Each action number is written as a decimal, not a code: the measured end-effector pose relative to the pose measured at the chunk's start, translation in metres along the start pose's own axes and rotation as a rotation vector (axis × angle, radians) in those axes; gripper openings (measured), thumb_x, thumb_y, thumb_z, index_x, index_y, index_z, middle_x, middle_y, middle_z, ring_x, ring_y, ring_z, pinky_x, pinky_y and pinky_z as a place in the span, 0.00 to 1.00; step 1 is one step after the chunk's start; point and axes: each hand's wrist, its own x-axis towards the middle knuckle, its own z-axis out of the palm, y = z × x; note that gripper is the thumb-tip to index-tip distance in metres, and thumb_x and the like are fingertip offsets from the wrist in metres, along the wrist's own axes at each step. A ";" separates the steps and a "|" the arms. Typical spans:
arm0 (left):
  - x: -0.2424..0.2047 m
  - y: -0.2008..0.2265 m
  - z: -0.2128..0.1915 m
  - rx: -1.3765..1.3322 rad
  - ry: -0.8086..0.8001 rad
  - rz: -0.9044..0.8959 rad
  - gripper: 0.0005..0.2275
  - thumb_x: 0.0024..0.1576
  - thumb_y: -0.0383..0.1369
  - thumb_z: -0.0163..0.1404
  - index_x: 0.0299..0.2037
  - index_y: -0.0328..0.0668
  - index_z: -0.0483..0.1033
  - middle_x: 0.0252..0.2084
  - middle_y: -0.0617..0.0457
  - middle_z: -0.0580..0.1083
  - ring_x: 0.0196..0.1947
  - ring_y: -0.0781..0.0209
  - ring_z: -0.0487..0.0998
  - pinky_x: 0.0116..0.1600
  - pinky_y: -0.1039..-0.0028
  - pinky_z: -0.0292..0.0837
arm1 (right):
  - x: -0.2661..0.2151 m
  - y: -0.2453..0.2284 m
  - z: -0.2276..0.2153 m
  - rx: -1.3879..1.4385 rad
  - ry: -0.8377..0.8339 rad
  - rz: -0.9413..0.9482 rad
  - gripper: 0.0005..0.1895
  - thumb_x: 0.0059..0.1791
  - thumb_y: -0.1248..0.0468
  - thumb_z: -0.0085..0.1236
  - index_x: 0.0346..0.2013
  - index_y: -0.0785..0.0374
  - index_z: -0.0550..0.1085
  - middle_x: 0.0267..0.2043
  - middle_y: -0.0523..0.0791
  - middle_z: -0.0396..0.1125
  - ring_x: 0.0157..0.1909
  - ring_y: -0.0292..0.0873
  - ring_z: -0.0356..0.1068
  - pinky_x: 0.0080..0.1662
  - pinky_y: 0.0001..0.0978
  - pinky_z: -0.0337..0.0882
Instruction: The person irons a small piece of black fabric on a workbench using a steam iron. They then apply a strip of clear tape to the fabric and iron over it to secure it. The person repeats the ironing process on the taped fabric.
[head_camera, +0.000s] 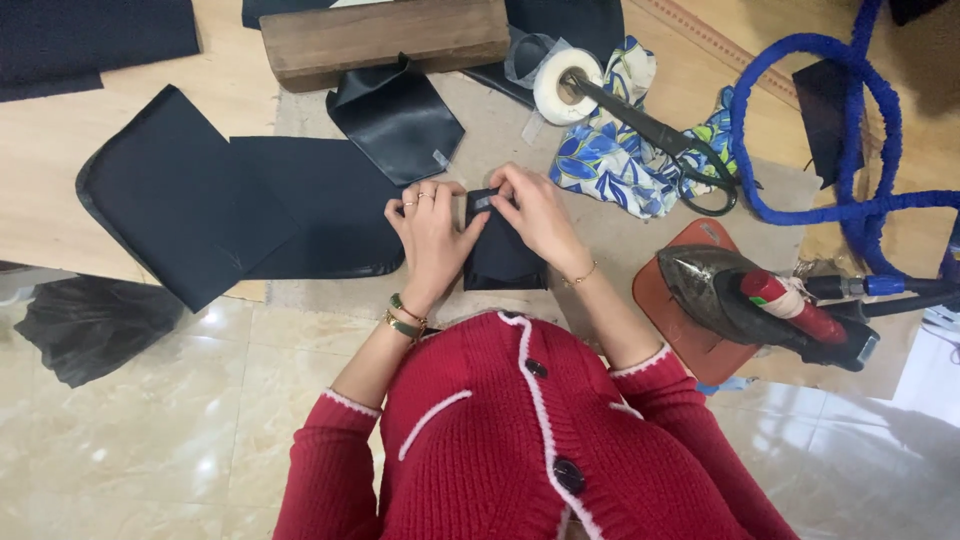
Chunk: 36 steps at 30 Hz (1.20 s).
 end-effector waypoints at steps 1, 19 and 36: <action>0.000 0.000 0.001 0.000 0.001 0.001 0.21 0.46 0.45 0.68 0.43 0.53 0.72 0.39 0.60 0.67 0.50 0.57 0.68 0.60 0.54 0.52 | 0.000 0.001 0.000 0.000 0.001 -0.001 0.12 0.48 0.70 0.63 0.44 0.57 0.73 0.31 0.44 0.73 0.37 0.47 0.72 0.48 0.40 0.68; 0.005 0.008 -0.012 -0.105 -0.003 -0.044 0.14 0.49 0.34 0.65 0.43 0.51 0.76 0.32 0.60 0.68 0.46 0.58 0.68 0.60 0.52 0.49 | 0.000 -0.019 -0.003 0.339 -0.036 0.103 0.09 0.50 0.67 0.61 0.44 0.55 0.74 0.35 0.41 0.75 0.34 0.38 0.67 0.44 0.35 0.70; 0.004 0.009 -0.009 -0.090 -0.035 -0.056 0.17 0.49 0.35 0.64 0.48 0.53 0.74 0.28 0.61 0.66 0.44 0.56 0.70 0.60 0.49 0.51 | 0.003 -0.007 0.009 0.120 -0.055 0.139 0.11 0.50 0.68 0.59 0.46 0.54 0.74 0.34 0.42 0.73 0.34 0.42 0.68 0.43 0.37 0.70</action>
